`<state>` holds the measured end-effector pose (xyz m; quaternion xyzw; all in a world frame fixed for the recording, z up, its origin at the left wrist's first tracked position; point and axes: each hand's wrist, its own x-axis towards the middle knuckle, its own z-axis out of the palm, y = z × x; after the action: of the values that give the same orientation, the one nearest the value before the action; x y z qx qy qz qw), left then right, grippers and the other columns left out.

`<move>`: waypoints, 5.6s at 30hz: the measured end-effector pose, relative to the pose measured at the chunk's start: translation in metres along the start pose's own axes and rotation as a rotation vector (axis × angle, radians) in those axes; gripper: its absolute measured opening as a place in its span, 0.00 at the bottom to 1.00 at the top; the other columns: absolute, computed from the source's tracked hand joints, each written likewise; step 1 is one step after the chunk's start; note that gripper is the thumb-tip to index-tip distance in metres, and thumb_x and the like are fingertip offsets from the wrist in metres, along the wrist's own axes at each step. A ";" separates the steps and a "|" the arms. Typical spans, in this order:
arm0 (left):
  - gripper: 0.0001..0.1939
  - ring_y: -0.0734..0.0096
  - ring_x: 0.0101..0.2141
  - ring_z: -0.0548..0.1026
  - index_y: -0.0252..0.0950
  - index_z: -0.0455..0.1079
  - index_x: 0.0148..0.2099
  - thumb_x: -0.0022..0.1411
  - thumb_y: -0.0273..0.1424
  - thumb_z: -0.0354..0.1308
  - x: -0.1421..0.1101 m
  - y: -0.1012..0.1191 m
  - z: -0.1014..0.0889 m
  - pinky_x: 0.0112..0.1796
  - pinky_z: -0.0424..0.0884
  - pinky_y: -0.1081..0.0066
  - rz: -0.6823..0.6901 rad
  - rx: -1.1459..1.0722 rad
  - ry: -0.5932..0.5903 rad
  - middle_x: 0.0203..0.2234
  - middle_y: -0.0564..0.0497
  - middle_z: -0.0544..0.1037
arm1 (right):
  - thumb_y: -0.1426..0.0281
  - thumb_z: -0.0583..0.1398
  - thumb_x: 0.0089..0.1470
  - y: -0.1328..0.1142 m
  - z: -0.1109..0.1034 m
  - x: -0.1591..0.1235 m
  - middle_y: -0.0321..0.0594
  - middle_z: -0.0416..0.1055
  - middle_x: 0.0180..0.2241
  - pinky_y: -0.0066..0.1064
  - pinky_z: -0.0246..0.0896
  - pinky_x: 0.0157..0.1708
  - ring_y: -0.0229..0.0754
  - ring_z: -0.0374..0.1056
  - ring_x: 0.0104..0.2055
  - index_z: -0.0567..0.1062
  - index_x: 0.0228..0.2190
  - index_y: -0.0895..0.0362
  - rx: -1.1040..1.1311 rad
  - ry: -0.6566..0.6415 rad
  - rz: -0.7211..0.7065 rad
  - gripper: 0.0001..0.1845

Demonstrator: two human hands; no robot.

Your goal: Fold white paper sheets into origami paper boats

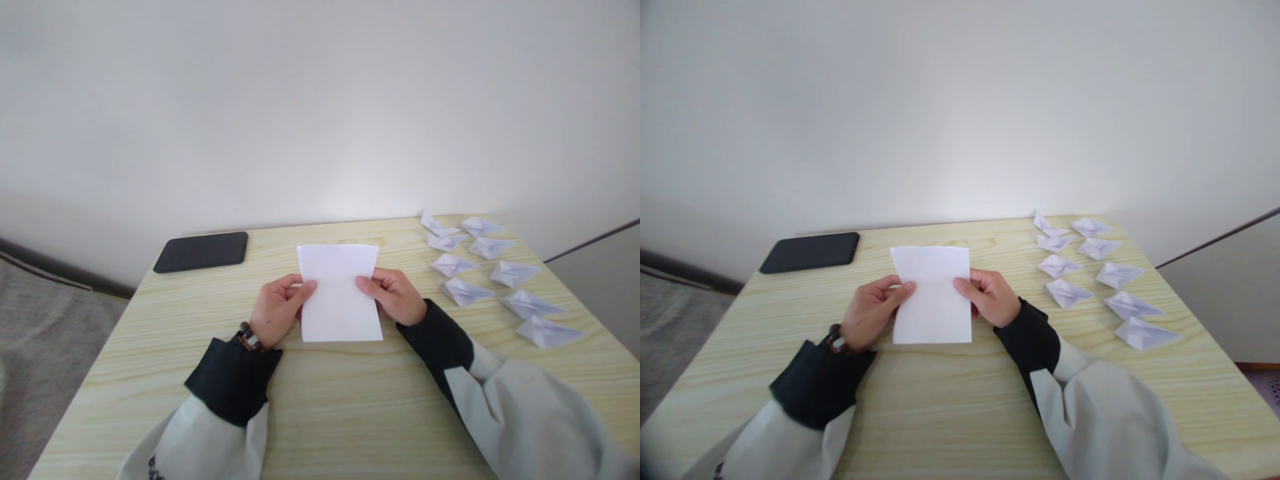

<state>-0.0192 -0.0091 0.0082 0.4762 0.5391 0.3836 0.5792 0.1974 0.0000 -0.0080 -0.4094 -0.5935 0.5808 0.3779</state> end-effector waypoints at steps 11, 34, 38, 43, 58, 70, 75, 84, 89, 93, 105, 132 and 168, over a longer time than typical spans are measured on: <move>0.25 0.75 0.10 0.66 0.34 0.62 0.45 0.50 0.44 0.62 -0.004 0.012 0.000 0.10 0.60 0.79 -0.069 0.148 -0.207 0.13 0.56 0.73 | 0.57 0.55 0.53 -0.004 0.007 -0.001 0.30 0.65 0.15 0.24 0.53 0.13 0.33 0.59 0.15 0.73 0.30 0.59 -0.091 0.266 -0.114 0.17; 0.30 0.68 0.20 0.73 0.30 0.70 0.40 0.52 0.54 0.53 0.003 0.001 -0.003 0.22 0.68 0.71 -0.116 -0.181 -0.189 0.21 0.46 0.76 | 0.62 0.53 0.55 0.001 -0.003 -0.003 0.38 0.73 0.28 0.30 0.64 0.26 0.40 0.67 0.28 0.76 0.38 0.52 -0.198 0.151 -0.218 0.15; 0.37 0.65 0.22 0.74 0.29 0.69 0.42 0.52 0.60 0.44 0.003 0.004 -0.003 0.22 0.68 0.70 -0.126 -0.230 -0.208 0.23 0.44 0.76 | 0.68 0.48 0.58 0.001 -0.003 -0.002 0.40 0.72 0.33 0.32 0.62 0.33 0.39 0.67 0.33 0.75 0.40 0.53 -0.379 0.133 -0.395 0.17; 0.24 0.72 0.24 0.72 0.34 0.68 0.42 0.48 0.45 0.62 0.001 0.006 -0.001 0.21 0.64 0.77 0.017 -0.034 -0.106 0.26 0.51 0.76 | 0.68 0.47 0.58 0.000 -0.002 -0.005 0.41 0.71 0.32 0.33 0.61 0.34 0.40 0.65 0.32 0.75 0.42 0.54 -0.449 0.080 -0.462 0.19; 0.26 0.72 0.24 0.74 0.36 0.65 0.47 0.47 0.39 0.65 -0.002 0.007 0.003 0.24 0.67 0.77 -0.002 -0.077 -0.167 0.26 0.52 0.79 | 0.59 0.56 0.53 0.002 0.005 -0.002 0.38 0.74 0.29 0.26 0.58 0.20 0.35 0.64 0.22 0.75 0.39 0.56 -0.363 0.167 -0.137 0.17; 0.20 0.79 0.17 0.67 0.34 0.66 0.41 0.49 0.41 0.63 0.000 0.002 0.002 0.17 0.60 0.80 0.006 -0.091 -0.093 0.20 0.55 0.74 | 0.60 0.58 0.51 0.003 0.007 -0.003 0.37 0.72 0.26 0.25 0.60 0.19 0.34 0.64 0.22 0.74 0.39 0.57 -0.256 0.154 -0.096 0.16; 0.23 0.76 0.20 0.69 0.33 0.65 0.41 0.48 0.44 0.62 0.000 0.003 0.001 0.21 0.64 0.77 -0.032 -0.030 -0.133 0.19 0.54 0.73 | 0.62 0.59 0.51 0.003 0.005 -0.002 0.32 0.65 0.18 0.22 0.51 0.16 0.30 0.56 0.18 0.76 0.36 0.57 -0.289 0.228 -0.170 0.13; 0.24 0.81 0.17 0.58 0.34 0.72 0.46 0.52 0.44 0.59 -0.001 0.004 0.002 0.18 0.53 0.79 0.140 0.155 -0.065 0.14 0.59 0.59 | 0.63 0.59 0.51 0.000 0.005 -0.002 0.35 0.73 0.26 0.23 0.54 0.17 0.31 0.59 0.19 0.77 0.35 0.55 -0.292 0.219 -0.207 0.11; 0.20 0.83 0.17 0.54 0.36 0.74 0.43 0.52 0.43 0.60 0.001 -0.001 0.002 0.18 0.51 0.80 0.171 0.159 -0.035 0.14 0.60 0.55 | 0.64 0.60 0.51 0.001 0.004 -0.002 0.35 0.72 0.25 0.22 0.54 0.16 0.30 0.58 0.18 0.77 0.36 0.55 -0.293 0.202 -0.201 0.11; 0.20 0.82 0.17 0.55 0.36 0.74 0.44 0.51 0.43 0.60 0.002 -0.002 0.001 0.18 0.52 0.80 0.172 0.145 -0.033 0.14 0.60 0.56 | 0.64 0.60 0.51 0.001 0.004 -0.002 0.35 0.71 0.23 0.22 0.53 0.15 0.30 0.57 0.17 0.77 0.35 0.56 -0.286 0.202 -0.188 0.11; 0.22 0.81 0.18 0.63 0.34 0.73 0.44 0.49 0.42 0.62 0.000 0.002 0.004 0.19 0.59 0.80 0.093 0.029 -0.046 0.16 0.56 0.69 | 0.61 0.60 0.50 0.001 0.004 -0.002 0.35 0.70 0.20 0.22 0.52 0.14 0.30 0.57 0.16 0.77 0.36 0.55 -0.307 0.199 -0.126 0.13; 0.23 0.69 0.24 0.74 0.31 0.73 0.40 0.45 0.42 0.65 -0.001 -0.003 0.009 0.25 0.69 0.74 0.039 -0.102 0.110 0.25 0.48 0.79 | 0.63 0.62 0.48 0.001 0.008 0.001 0.39 0.77 0.32 0.27 0.67 0.27 0.38 0.72 0.29 0.72 0.43 0.56 -0.181 0.234 -0.109 0.20; 0.21 0.71 0.23 0.73 0.32 0.75 0.35 0.43 0.43 0.66 -0.001 0.001 0.010 0.24 0.69 0.74 0.048 0.052 0.107 0.25 0.48 0.79 | 0.60 0.61 0.48 0.006 0.005 0.001 0.39 0.75 0.28 0.27 0.64 0.24 0.37 0.68 0.26 0.76 0.37 0.56 -0.229 0.153 -0.110 0.16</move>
<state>-0.0095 -0.0112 0.0093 0.4829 0.5676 0.4081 0.5274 0.1927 -0.0014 -0.0139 -0.4595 -0.6471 0.4548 0.4041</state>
